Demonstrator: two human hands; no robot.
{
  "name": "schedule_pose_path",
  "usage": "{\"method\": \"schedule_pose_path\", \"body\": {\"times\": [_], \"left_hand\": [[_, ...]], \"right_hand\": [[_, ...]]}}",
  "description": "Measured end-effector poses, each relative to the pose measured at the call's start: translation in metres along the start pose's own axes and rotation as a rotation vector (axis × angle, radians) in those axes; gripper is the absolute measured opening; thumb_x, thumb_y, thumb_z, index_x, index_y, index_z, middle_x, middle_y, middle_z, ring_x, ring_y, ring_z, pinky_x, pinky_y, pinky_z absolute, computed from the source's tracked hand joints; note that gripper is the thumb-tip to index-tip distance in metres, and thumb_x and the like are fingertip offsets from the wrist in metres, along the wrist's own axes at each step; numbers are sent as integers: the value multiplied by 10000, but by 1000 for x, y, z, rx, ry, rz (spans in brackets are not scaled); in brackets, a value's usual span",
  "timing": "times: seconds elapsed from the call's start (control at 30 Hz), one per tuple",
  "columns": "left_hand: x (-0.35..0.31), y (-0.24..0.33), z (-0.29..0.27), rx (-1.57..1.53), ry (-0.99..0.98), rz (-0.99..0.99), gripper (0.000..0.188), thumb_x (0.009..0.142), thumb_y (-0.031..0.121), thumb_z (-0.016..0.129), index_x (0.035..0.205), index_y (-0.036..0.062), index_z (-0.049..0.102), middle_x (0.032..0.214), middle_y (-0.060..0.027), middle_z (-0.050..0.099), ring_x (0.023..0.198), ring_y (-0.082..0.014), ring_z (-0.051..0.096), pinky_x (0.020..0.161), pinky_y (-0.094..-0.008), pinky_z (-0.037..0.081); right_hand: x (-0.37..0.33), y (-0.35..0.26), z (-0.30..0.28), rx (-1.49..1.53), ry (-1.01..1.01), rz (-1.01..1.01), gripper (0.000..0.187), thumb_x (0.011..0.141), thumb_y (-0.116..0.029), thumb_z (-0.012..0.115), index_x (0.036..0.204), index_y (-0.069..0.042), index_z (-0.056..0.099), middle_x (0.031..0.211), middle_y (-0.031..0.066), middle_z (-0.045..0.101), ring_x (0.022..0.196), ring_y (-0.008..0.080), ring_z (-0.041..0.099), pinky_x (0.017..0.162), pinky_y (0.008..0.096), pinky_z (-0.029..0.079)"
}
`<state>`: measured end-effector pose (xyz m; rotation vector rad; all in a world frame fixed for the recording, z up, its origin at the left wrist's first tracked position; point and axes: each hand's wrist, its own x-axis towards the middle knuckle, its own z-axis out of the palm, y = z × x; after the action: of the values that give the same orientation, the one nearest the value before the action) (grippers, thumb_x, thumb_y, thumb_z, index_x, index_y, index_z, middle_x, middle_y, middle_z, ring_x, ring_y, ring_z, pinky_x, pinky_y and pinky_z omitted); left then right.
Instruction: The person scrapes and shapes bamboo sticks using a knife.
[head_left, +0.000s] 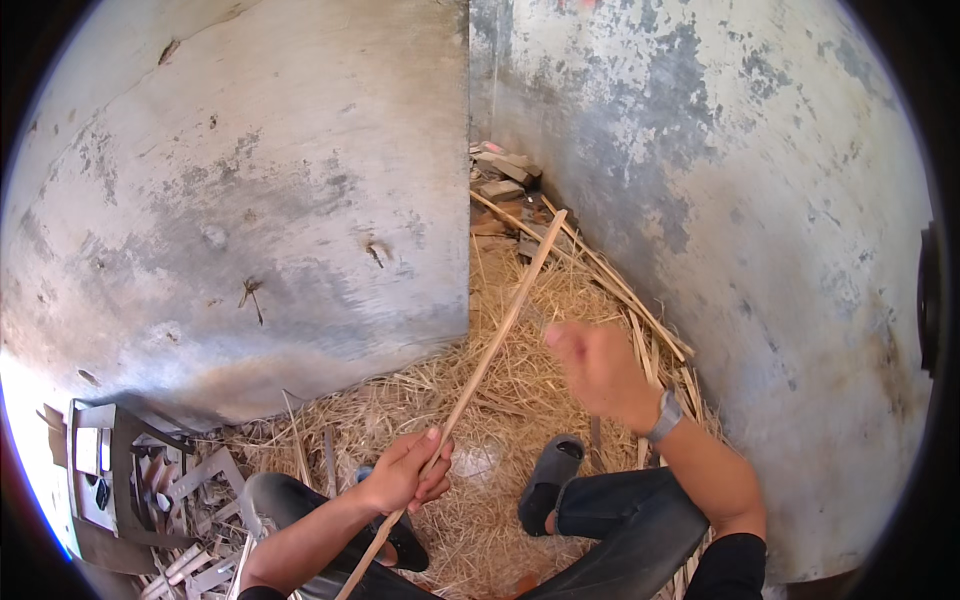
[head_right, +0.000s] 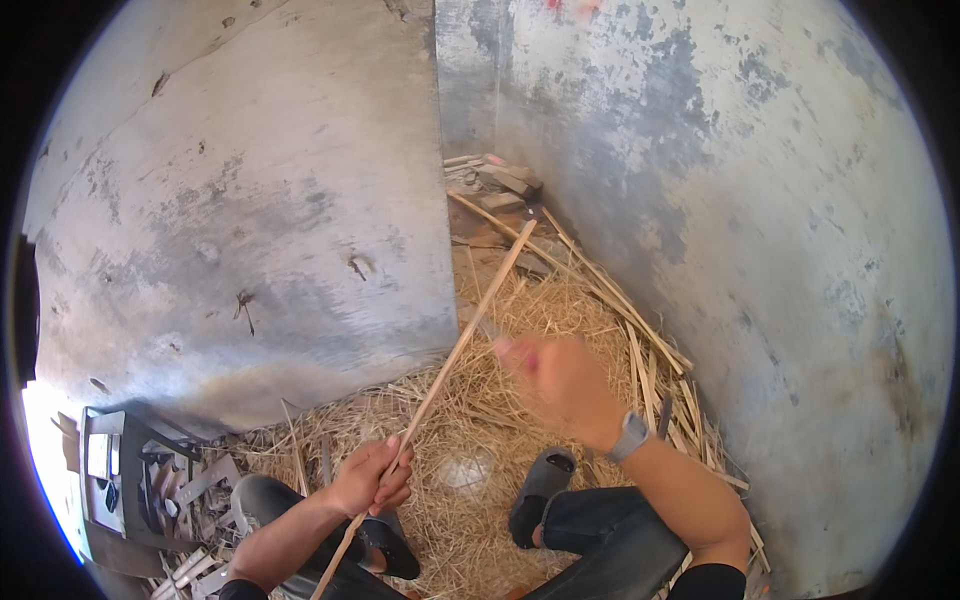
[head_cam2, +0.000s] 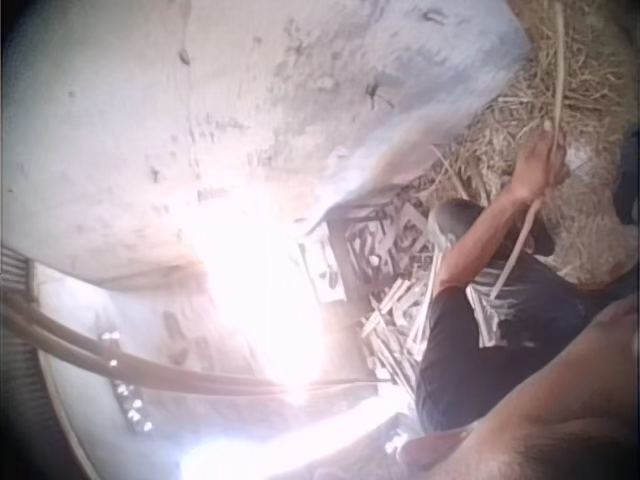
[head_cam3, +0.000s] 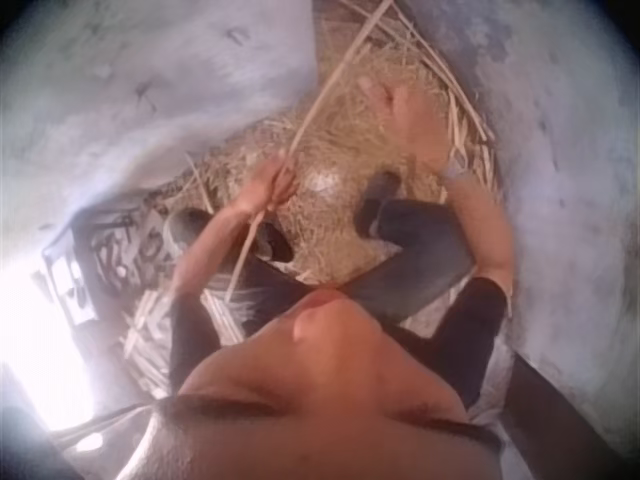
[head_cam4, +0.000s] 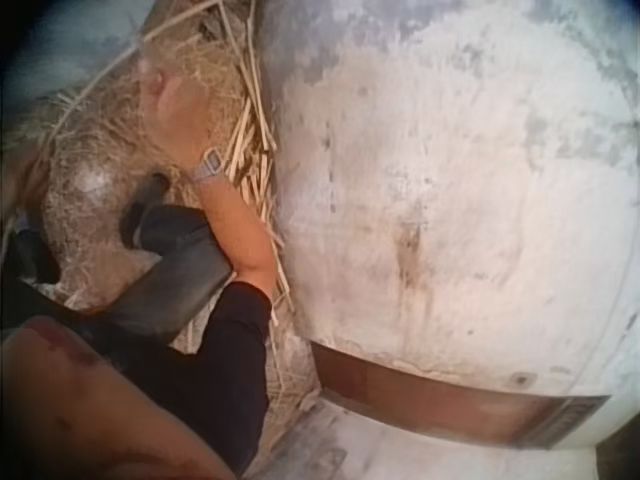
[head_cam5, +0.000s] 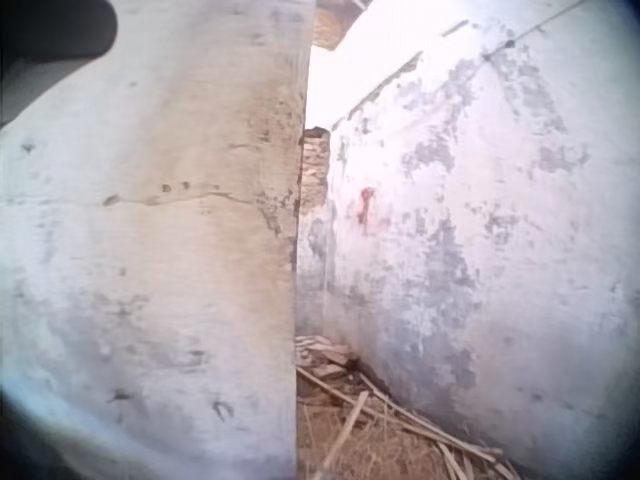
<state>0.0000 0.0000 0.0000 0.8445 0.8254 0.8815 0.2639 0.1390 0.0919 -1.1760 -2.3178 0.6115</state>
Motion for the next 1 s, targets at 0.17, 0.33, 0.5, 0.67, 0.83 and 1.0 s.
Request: {"method": "schedule_pose_path", "body": {"times": [0.17,0.33,0.5,0.67,0.83,1.0], "left_hand": [[-2,17,6,-141,-12,-155,381,1125,428,309,984,114,472,487,7,348,332,-114,318,350,-249,245],[-14,9,-10,-319,-63,-199,350,1121,426,336,972,130,448,493,25,329,334,-93,288,337,-247,222],[-17,13,-14,-515,-100,-231,351,1115,438,360,960,130,423,499,36,314,334,-85,253,314,-241,209],[-13,4,-7,-301,-73,-240,372,1106,463,374,953,128,422,507,46,309,344,-79,252,307,-237,204],[-12,9,-15,-346,-24,-211,356,1101,466,386,934,155,436,484,34,311,335,-78,272,315,-246,190],[-9,12,-7,-343,4,-198,351,1104,471,366,929,174,430,477,42,303,329,-81,280,336,-247,184]], "right_hand": [[-30,-30,74,-191,-131,-173,594,1050,-520,451,764,-40,653,522,144,591,455,360,602,453,473,486],[22,22,49,-305,46,14,521,1048,-444,476,759,-42,640,514,153,567,427,339,577,421,455,459],[-2,3,70,-262,23,-193,565,1070,-456,436,730,-53,640,487,146,550,416,352,567,407,464,445],[6,2,57,-369,57,-157,599,1051,-508,458,705,-56,640,464,139,533,408,348,563,392,458,430],[0,-5,77,-281,72,-293,574,1031,-511,509,681,-68,618,446,126,510,380,323,549,378,438,428],[-13,-17,83,-362,75,-307,534,1024,-493,537,702,-75,622,448,126,505,384,326,552,374,437,425]]}}
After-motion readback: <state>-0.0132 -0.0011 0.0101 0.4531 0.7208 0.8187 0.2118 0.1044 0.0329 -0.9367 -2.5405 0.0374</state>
